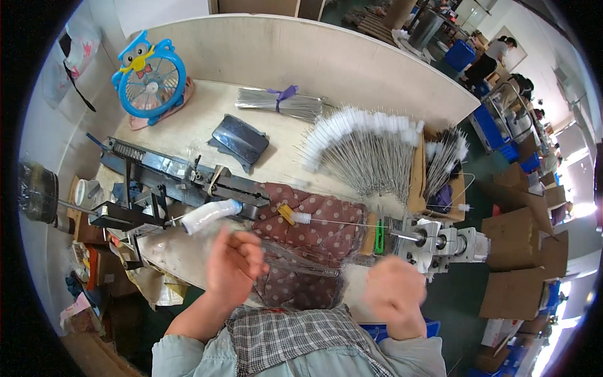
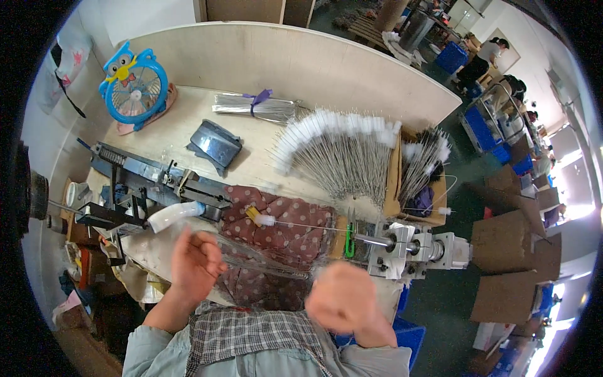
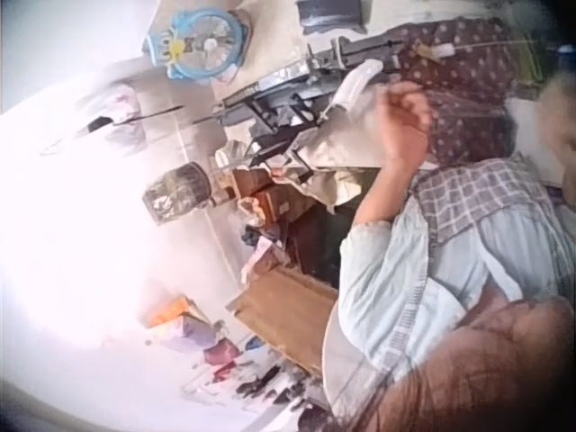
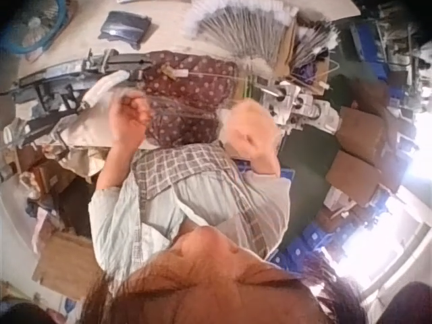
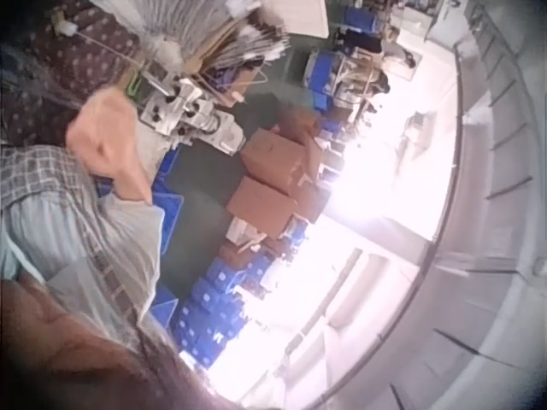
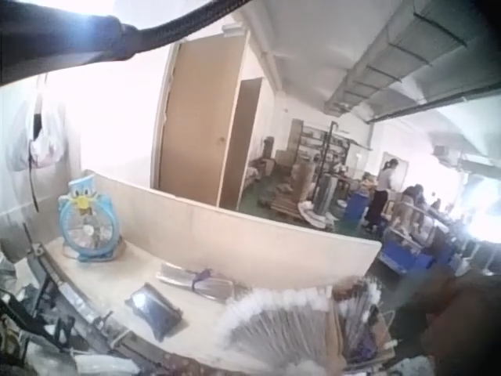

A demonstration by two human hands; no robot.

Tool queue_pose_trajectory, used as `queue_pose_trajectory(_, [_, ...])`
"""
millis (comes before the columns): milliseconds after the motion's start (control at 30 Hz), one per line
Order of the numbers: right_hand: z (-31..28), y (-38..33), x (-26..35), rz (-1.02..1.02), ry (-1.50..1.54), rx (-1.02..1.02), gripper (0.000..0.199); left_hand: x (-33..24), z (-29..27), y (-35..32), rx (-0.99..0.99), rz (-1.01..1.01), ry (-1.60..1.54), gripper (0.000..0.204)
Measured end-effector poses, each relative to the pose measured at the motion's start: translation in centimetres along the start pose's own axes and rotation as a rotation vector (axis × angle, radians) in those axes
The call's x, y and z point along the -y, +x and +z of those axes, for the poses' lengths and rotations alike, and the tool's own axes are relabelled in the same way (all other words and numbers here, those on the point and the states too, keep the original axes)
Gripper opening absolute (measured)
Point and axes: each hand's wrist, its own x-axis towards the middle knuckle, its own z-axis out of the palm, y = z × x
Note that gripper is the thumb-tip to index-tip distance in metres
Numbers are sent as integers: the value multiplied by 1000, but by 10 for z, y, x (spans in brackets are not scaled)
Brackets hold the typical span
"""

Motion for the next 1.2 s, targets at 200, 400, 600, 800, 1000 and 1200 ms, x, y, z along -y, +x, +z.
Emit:
queue_pose_trajectory(200, [58,-47,-58,337,-390,97,10,45,58,43,519,294,945,15])
queue_pose_trajectory(400, [87,-80,-92,415,-812,433,16,119,94,106,526,1041,1518,19])
queue_pose_trajectory(600, [82,-88,-97,322,-608,272,19,131,97,128,571,963,1760,13])
queue_pose_trajectory(800, [60,-66,-85,304,-576,348,20,126,91,169,447,1155,2010,19])
queue_pose_trajectory(1000, [-10,-23,-53,97,-670,268,21,87,90,49,742,969,1460,25])
queue_pose_trajectory(1200, [-49,10,-72,159,-656,-14,10,86,57,47,772,637,1247,25])
